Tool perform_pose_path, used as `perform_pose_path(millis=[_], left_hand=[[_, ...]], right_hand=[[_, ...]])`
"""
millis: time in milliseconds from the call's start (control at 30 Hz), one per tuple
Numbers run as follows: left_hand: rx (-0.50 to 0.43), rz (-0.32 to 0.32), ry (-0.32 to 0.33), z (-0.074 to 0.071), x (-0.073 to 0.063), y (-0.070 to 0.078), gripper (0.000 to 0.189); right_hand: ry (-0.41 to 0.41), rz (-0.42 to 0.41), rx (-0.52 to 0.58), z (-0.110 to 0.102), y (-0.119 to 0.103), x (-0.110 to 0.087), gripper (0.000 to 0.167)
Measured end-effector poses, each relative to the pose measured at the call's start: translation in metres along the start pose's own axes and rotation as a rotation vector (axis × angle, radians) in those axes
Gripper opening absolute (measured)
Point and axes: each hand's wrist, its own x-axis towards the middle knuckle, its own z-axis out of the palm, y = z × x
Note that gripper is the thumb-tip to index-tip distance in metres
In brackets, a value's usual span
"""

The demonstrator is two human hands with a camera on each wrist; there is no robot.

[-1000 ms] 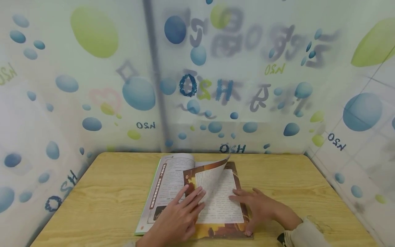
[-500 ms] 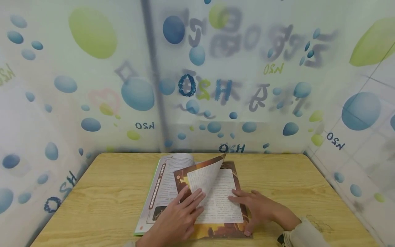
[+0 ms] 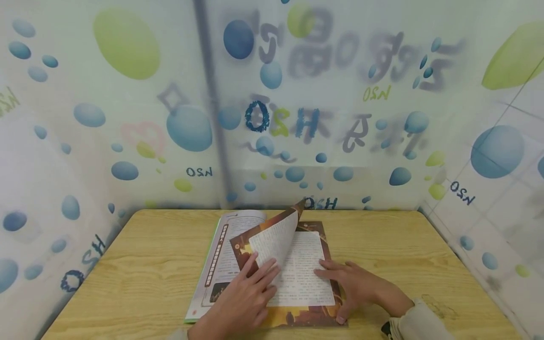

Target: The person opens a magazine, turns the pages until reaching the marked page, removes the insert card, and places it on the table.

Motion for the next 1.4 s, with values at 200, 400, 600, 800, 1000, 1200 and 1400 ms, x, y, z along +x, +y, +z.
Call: perform_pose_path(millis=[200,400,600,800,1000,1200,1400], left_hand=[[-0.010,-0.033,0.020,-0.001,0.000,-0.001,0.017],[-0.047,-0.089,-0.011,-0.002,-0.003,0.000,0.025],[-0.092,-0.154,-0.081,-0.004,-0.006,0.001,0.034],[-0.244,-0.232,-0.165,-0.005,-0.008,-0.001,0.044],[-0.310,-0.294,-0.193,-0.005,-0.010,-0.002,0.046],[-0.333,-0.332,-0.205,-0.004,-0.011,-0.003,0.045],[-0.341,-0.347,-0.205,-0.005,-0.011,-0.003,0.044]], right_hand=[[0.003,-0.005,-0.012,0.000,0.001,0.001,0.105],[0.000,0.010,-0.005,-0.001,-0.002,0.000,0.105],[-0.002,0.004,-0.012,0.000,-0.003,0.000,0.106],[-0.001,-0.009,-0.020,0.001,0.000,0.001,0.107],[-0.001,-0.009,-0.013,0.001,-0.001,0.001,0.107],[-0.005,-0.008,-0.008,0.000,-0.001,0.001,0.106],[-0.002,-0.016,-0.011,-0.001,-0.001,0.001,0.107]])
